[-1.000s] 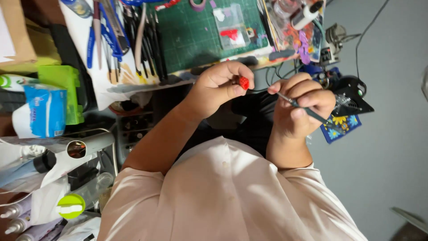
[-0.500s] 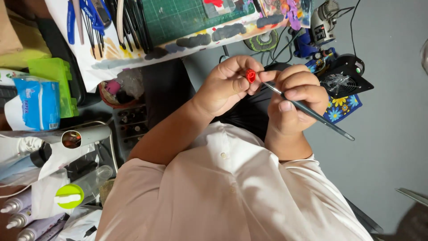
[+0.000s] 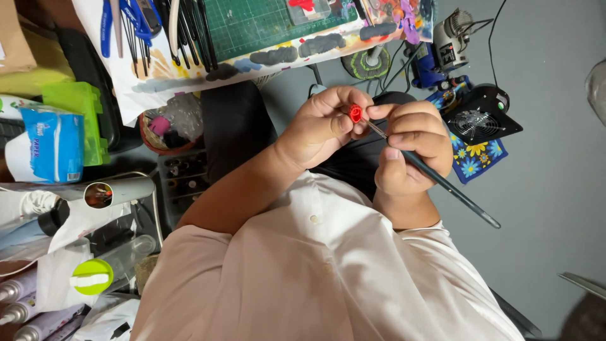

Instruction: Painting a small red model component using a fine-tipped brush and liquid paint

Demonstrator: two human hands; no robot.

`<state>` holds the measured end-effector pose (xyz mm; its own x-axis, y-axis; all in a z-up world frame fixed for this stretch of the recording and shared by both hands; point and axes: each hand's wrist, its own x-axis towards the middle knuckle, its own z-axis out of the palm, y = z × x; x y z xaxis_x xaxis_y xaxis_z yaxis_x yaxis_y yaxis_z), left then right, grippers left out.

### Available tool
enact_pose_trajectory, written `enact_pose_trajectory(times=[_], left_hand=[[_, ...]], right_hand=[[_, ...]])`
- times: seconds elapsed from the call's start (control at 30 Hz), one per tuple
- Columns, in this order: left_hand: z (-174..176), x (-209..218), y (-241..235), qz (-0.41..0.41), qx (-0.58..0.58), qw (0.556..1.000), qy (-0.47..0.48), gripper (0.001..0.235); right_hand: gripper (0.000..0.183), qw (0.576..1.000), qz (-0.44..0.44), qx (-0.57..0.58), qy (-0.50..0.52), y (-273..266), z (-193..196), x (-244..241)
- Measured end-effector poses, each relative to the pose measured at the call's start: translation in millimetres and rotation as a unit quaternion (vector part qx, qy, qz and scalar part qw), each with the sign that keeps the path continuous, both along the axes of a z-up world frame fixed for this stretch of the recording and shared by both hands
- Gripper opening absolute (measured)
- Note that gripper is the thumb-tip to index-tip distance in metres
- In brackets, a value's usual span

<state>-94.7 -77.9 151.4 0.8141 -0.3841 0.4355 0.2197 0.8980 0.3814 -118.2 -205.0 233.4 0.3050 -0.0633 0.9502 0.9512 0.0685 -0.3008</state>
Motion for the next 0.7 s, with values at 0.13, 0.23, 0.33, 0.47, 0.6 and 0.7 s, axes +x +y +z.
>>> enact_pose_trajectory(times=[0.13,0.23,0.33,0.47,0.6,0.7], left_hand=[[0.6,1.3,1.7,0.0,0.006,1.0,-0.006,0.036],[-3.9,1.2,0.6,-0.011,0.006,1.0,-0.004,0.035],[-6.9,1.0,-0.5,-0.02,0.013,1.0,0.016,0.035],[-8.0,1.6,-1.8,-0.019,0.019,0.999,0.024,0.035],[-8.7,3.4,-1.1,-0.016,0.036,0.999,0.021,0.034],[-9.1,4.4,-0.7,-0.02,0.042,0.999,0.02,0.034]], right_hand=[[0.019,1.0,-0.008,-0.021,0.002,-3.8,1.5,0.7],[0.017,0.999,-0.015,-0.034,0.005,-3.1,7.2,-2.2],[0.017,0.998,-0.026,-0.051,0.003,-1.4,14.2,-4.6],[0.017,0.998,-0.03,-0.05,0.006,0.2,15.4,-4.2],[0.018,0.998,-0.033,-0.05,0.008,1.0,15.7,-3.5],[0.02,0.998,-0.038,-0.053,0.017,3.0,18.5,-4.6]])
